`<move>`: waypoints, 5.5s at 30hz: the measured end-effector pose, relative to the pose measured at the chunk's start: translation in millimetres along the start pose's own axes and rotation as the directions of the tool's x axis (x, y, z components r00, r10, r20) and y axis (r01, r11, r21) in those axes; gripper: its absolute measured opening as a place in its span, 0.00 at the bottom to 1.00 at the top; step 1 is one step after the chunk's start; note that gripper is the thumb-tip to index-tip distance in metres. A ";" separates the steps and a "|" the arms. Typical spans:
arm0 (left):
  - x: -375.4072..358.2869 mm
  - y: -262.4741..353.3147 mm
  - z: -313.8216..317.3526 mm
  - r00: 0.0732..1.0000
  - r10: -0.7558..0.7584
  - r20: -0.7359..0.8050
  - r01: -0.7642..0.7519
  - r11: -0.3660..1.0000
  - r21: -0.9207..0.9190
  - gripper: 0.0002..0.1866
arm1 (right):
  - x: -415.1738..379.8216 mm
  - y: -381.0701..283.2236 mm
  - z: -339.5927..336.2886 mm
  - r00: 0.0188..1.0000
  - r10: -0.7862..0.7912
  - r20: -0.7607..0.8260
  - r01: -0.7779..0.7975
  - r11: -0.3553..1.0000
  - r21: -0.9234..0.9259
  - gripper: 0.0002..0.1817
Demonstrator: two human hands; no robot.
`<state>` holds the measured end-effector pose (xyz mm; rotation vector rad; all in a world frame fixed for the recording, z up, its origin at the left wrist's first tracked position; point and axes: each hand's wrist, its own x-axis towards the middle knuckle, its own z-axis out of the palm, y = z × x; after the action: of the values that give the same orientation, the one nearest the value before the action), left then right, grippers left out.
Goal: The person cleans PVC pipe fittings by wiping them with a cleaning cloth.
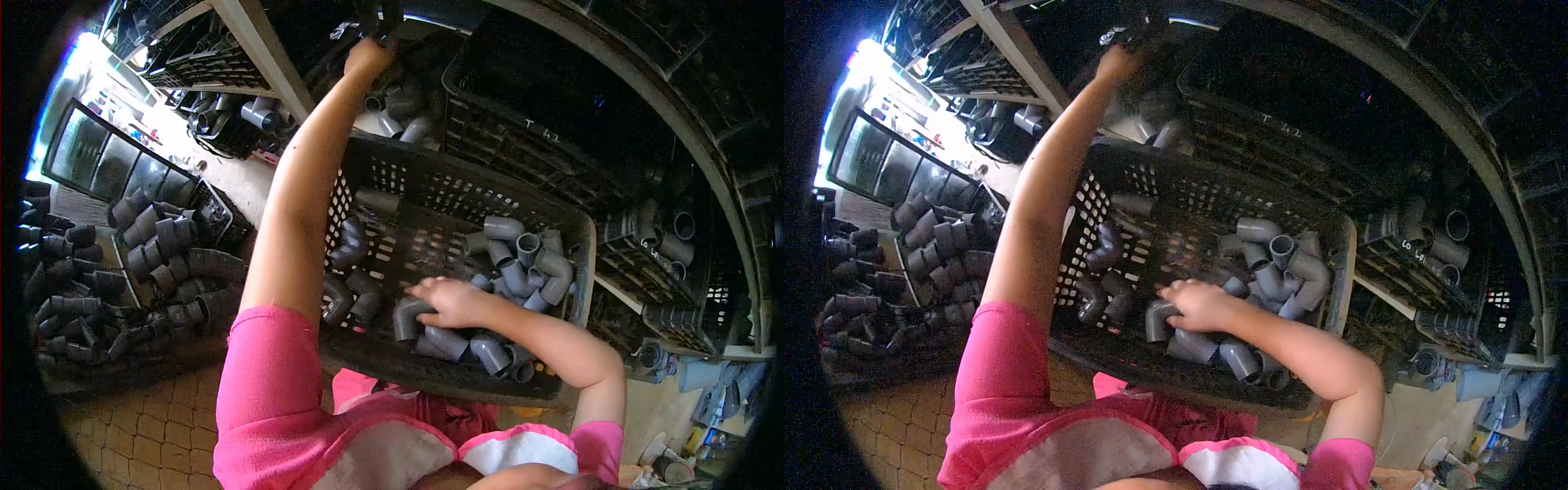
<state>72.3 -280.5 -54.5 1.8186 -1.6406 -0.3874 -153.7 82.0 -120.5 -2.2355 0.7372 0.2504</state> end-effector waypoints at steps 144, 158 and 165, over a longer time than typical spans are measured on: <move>-260.3 89.7 -75.9 0.195 0.940 -0.278 -0.962 0.238 0.130 0.26 | -81.3 -21.2 -114.2 0.725 0.408 -0.555 0.489 0.264 0.832 0.19; -268.7 89.0 -81.7 0.232 0.936 -0.266 -0.969 0.246 0.022 0.28 | -85.4 -9.2 -115.6 0.808 0.219 -0.547 0.517 0.182 0.837 0.28; -271.4 97.6 -88.5 0.177 0.933 -0.312 -0.984 0.169 -0.053 0.28 | -91.3 -10.4 -113.0 0.903 0.267 -0.337 0.314 0.126 0.941 0.28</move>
<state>4.0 4.1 18.8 0.2549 -2.0918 0.2181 -227.3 46.0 -0.1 -0.8711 0.7336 -0.6870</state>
